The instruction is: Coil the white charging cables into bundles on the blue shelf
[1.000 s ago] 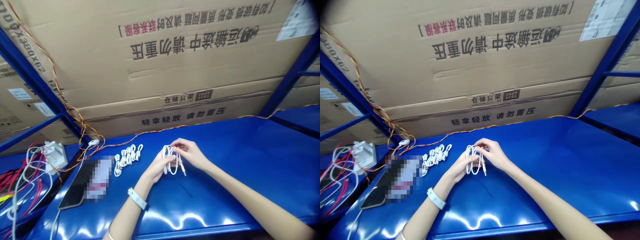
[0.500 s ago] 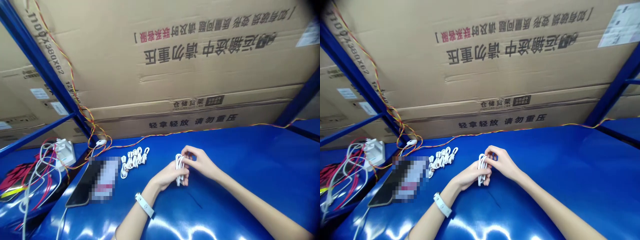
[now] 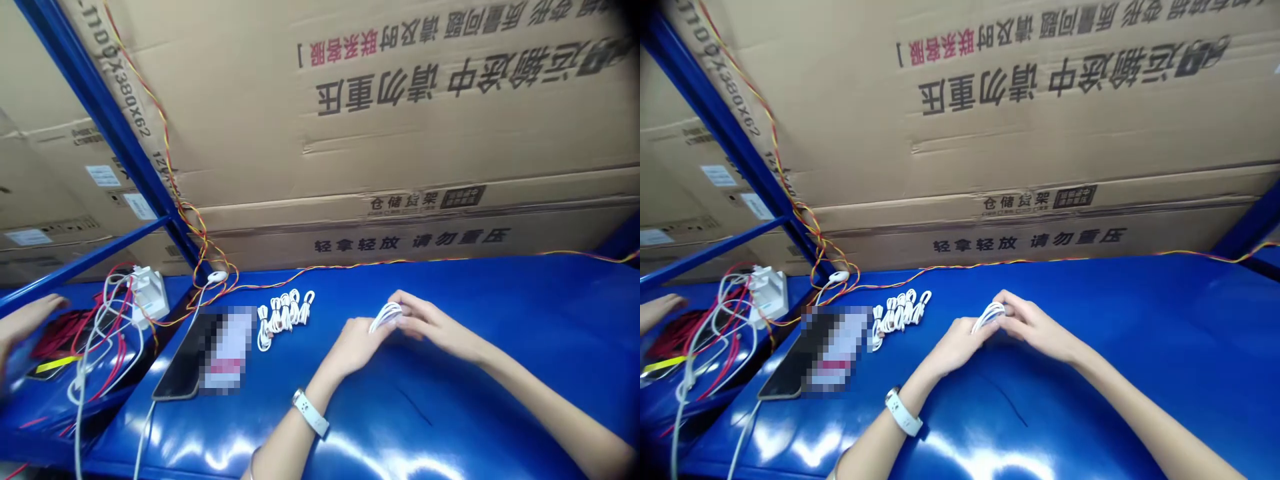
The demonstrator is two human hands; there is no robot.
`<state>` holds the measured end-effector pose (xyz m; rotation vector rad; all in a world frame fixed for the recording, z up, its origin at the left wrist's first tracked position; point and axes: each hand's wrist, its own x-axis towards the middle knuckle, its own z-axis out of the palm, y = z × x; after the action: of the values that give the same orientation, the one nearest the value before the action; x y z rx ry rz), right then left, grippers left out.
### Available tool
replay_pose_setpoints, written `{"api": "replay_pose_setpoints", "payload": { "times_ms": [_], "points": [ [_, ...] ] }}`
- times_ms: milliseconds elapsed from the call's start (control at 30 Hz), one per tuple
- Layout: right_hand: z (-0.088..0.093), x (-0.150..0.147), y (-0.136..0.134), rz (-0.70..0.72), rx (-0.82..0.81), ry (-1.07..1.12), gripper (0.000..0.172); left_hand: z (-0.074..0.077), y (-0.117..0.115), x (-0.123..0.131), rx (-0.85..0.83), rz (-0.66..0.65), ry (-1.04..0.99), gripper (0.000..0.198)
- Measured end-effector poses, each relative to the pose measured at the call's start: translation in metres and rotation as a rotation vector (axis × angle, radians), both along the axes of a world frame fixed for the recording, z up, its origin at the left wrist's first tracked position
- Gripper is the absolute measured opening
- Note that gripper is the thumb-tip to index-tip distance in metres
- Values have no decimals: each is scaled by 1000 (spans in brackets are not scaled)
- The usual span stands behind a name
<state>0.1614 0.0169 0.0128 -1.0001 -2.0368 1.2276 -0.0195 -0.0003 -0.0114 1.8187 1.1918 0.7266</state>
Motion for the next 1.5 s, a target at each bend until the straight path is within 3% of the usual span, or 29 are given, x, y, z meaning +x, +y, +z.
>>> {"api": "replay_pose_setpoints", "payload": {
  "times_ms": [200,300,667,967,1167,1333,1500],
  "points": [
    [-5,-11,-8,-198,46,-36,33,12,-15,13,214,184,499,47],
    [-3,-14,-9,-235,92,-55,31,20,-21,15,267,184,616,51],
    [-9,-11,-1,-310,173,-121,30,14,-23,14,330,70,590,27],
    [-16,-13,0,-348,212,-194,29,4,-22,16,450,42,688,25],
    [-10,-12,0,-325,290,-246,30,1,-25,20,467,61,792,24],
    [-4,-6,0,-180,99,-140,36,7,-29,21,511,146,794,28],
    [-8,-2,2,-43,-78,-124,46,17,-20,15,368,295,725,31]
  ]
}}
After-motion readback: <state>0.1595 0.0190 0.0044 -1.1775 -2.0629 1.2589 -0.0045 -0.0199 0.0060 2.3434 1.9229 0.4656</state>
